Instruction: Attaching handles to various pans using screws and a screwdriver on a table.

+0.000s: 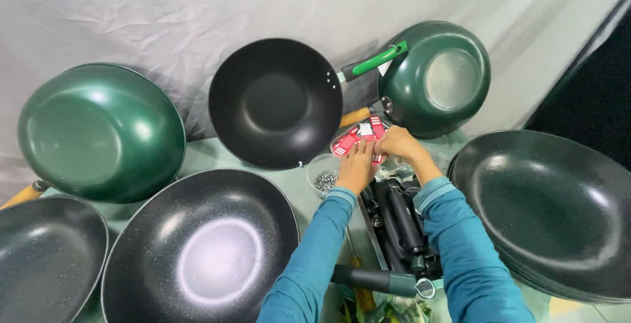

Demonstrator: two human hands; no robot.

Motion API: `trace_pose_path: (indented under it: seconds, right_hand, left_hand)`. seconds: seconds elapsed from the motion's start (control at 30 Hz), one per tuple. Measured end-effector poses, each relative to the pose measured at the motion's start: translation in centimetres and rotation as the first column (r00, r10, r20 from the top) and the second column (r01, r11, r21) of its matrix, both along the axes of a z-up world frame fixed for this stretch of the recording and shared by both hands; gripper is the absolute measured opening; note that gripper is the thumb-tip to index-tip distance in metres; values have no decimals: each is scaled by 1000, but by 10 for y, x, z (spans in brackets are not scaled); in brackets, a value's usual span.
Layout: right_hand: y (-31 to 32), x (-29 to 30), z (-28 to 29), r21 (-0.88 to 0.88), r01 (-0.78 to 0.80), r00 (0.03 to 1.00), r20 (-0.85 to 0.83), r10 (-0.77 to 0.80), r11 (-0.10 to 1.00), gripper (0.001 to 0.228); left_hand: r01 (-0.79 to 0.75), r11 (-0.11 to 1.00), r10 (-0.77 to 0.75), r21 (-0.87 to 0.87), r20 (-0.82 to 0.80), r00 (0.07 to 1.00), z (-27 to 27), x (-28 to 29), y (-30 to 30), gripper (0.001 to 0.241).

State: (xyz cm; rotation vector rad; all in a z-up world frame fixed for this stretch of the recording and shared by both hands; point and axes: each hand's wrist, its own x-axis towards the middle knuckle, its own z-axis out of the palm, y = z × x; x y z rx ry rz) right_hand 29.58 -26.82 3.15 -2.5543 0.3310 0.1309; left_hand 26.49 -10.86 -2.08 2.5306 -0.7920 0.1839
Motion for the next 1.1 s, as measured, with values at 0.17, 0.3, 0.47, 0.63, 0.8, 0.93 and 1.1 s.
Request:
trace_pose_path:
  seconds: [0.17,0.3,0.47,0.63,0.8,0.93,1.1]
  right_hand:
    - [-7,-28,40,312,18,999,-41,-6,950,23]
    - [-80,14,-44,-208,253,965,125,-231,945,31]
    - [-122,27,-127,-459,206,976,37,-214,864,28]
    - [-117,9,-109,-439,207,969,-32,-246,874,29]
    - [-108,1,-101,-454,196,972,-27,-234,869,26]
    - [-96,-12,-77,-372,295,955,99,-278,880,22]
    - [-86,-28,-50,-138,404,895,263,-360,904,21]
  left_hand:
    - [-9,998,7,-58,-36,999,-15,12,-9,49]
    - [-40,985,6,-167,-201,980,-25,18,-10,48]
    - [-53,935,-75,-350,-341,937,-12,12,2,47]
    - [22,882,-245,-470,-420,873,36,-24,24,41]
    - [-22,796,-396,-605,-548,737,43,-31,30,33]
    - [-19,776,-428,-631,-548,719,60,-43,38,29]
    - [-157,763,-377,-627,-630,679,87,-65,49,49]
